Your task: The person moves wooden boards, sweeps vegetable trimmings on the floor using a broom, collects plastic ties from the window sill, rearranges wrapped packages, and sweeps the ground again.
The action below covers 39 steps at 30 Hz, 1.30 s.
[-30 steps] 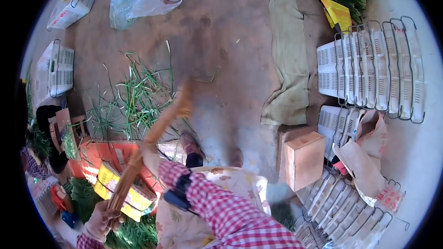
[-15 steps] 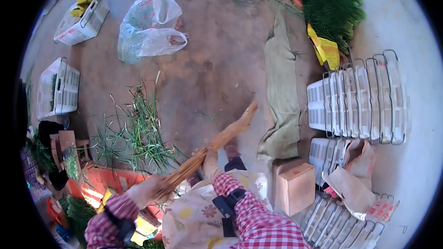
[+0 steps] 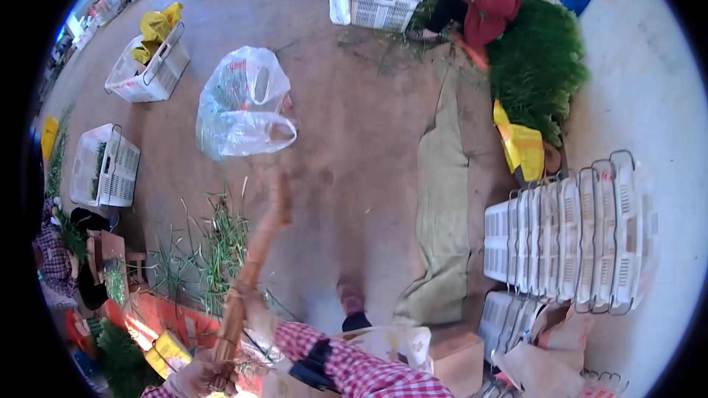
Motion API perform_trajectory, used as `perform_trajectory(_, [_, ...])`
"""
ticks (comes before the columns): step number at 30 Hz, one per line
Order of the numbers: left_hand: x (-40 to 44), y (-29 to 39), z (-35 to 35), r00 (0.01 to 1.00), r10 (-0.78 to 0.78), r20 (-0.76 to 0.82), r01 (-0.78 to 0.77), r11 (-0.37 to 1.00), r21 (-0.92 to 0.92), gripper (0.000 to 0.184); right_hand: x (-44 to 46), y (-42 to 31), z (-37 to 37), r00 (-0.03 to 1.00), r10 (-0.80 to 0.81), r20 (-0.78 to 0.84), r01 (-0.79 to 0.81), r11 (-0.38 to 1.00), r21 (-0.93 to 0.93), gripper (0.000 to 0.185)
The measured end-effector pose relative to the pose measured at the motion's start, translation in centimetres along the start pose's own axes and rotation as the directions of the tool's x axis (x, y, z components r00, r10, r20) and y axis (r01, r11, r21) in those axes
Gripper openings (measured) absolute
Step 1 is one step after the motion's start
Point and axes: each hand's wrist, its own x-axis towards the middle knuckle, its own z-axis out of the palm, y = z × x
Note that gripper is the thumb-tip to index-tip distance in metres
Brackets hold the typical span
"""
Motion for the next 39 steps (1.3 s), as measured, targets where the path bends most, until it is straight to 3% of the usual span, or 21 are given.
perform_trajectory(2, [2.8, 0.6, 0.0, 0.99, -0.08, 0.116, 0.066, 0.991, 0.115, 0.022, -3.5, -3.4, -3.9, 0.901, -0.348, 0.259, 0.349, 0.936, 0.046, 0.032])
perform_trajectory(3, [5.8, 0.2, -0.4, 0.966, 0.001, 0.257, 0.022, 0.996, -0.088, 0.023, -2.8, -4.7, -7.0, 0.837, -0.529, 0.138, 0.545, 0.827, -0.138, 0.035])
perform_trajectory(4, [9.2, 0.0, -0.9, 0.929, -0.056, 0.367, 0.09, 0.993, -0.075, 0.025, 7.4, -4.6, -17.6, 0.851, -0.269, 0.451, 0.205, 0.961, 0.187, 0.037])
perform_trajectory(5, [10.9, 0.9, 1.8, 0.99, -0.06, 0.124, 0.082, 0.98, -0.179, 0.027, -2.1, -10.0, -12.1, 0.956, -0.293, 0.021, 0.286, 0.912, -0.294, 0.035])
perform_trajectory(6, [13.5, 1.1, 1.9, 0.913, -0.009, 0.409, 0.15, 0.937, -0.314, 0.029, -3.0, -11.5, -12.4, 0.934, -0.349, 0.077, 0.355, 0.879, -0.318, 0.033])
perform_trajectory(9, [18.1, 0.0, 3.1, 0.916, 0.059, 0.396, 0.003, 0.988, -0.155, 0.026, 2.0, -14.0, -19.0, 0.956, -0.064, -0.286, 0.018, 0.987, -0.162, 0.041])
perform_trajectory(11, [15.4, 0.3, 3.6, 0.991, 0.027, 0.127, -0.009, 0.99, -0.141, 0.024, 1.9, -11.8, -15.7, 0.973, -0.019, -0.231, -0.064, 0.937, -0.344, 0.046])
perform_trajectory(12, [15.2, -2.5, 0.0, 0.94, 0.075, 0.333, 0.079, 0.902, -0.425, 0.021, 2.1, -10.1, -14.0, 0.98, -0.013, -0.2, -0.074, 0.902, -0.425, 0.048])
perform_trajectory(13, [13.3, -3.3, -0.3, 0.986, 0.085, 0.14, -0.029, 0.932, -0.363, 0.019, 8.2, -7.3, -18.1, 0.983, 0.132, -0.125, -0.158, 0.961, -0.227, 0.046])
perform_trajectory(14, [9.7, -3.3, 0.3, 0.996, 0.088, 0.001, -0.083, 0.945, -0.317, 0.018, 6.9, -5.2, -13.4, 0.979, -0.017, -0.201, -0.069, 0.909, -0.411, 0.036])
perform_trajectory(16, [6.6, -4.1, 1.0, 0.979, 0.163, -0.119, -0.2, 0.872, -0.447, 0.018, 7.8, -2.7, -7.9, 0.963, 0.268, 0.011, -0.239, 0.878, -0.415, 0.028])
perform_trajectory(19, [6.2, -5.6, 2.3, 0.879, 0.476, -0.037, -0.43, 0.755, -0.495, 0.026, 1.8, -3.2, 1.2, 0.944, 0.212, 0.252, -0.053, 0.853, -0.52, 0.02])
perform_trajectory(22, [2.3, -7.5, 0.7, 0.762, 0.647, 0.005, -0.59, 0.698, -0.406, 0.047, 5.1, -6.1, -0.7, 0.673, 0.343, 0.655, 0.212, 0.758, -0.616, 0.034])
perform_trajectory(24, [0.9, -12.4, -1.9, 0.765, 0.615, -0.191, -0.642, 0.703, -0.305, 0.055, -0.2, -10.9, 1.7, 0.508, 0.716, 0.479, -0.551, 0.698, -0.458, 0.038])
perform_trajectory(25, [0.5, -14.9, -3.1, 0.751, 0.537, -0.385, -0.643, 0.728, -0.237, 0.058, -2.6, -12.2, 1.6, 0.556, 0.744, 0.37, -0.51, 0.657, -0.556, 0.042])
perform_trajectory(27, [1.2, -22.4, -5.5, 0.671, 0.394, -0.628, -0.666, 0.692, -0.277, 0.056, -7.5, -12.3, 0.7, 0.966, 0.245, -0.087, -0.187, 0.423, -0.886, 0.046])
perform_trajectory(29, [3.3, -32.7, -7.1, 0.637, 0.392, -0.664, -0.74, 0.55, -0.386, 0.04, -7.2, -13.8, -5.6, 0.973, 0.086, -0.214, -0.203, -0.124, -0.971, 0.04])
perform_trajectory(31, [6.2, -42.5, -7.4, 0.8, 0.058, -0.597, -0.558, 0.439, -0.704, 0.032, -6.5, -13.5, -9.4, 0.946, -0.088, -0.313, -0.323, -0.38, -0.867, 0.027])
perform_trajectory(33, [7.3, -46.6, -4.1, 0.766, -0.095, -0.636, -0.542, 0.436, -0.718, 0.029, -5.5, -12.0, -11.0, 0.973, -0.088, -0.213, -0.23, -0.319, -0.92, 0.022])
perform_trajectory(35, [8.8, -50.9, -1.7, 0.778, -0.211, -0.591, -0.475, 0.417, -0.775, 0.027, -2.6, -10.8, -14.5, 0.909, -0.062, -0.412, -0.416, -0.195, -0.888, 0.017])
perform_trajectory(39, [13.2, -55.1, 3.1, 0.777, -0.222, -0.589, -0.505, 0.341, -0.793, 0.022, -5.8, -7.2, -9.5, 0.913, -0.16, -0.376, -0.407, -0.286, -0.868, 0.018])
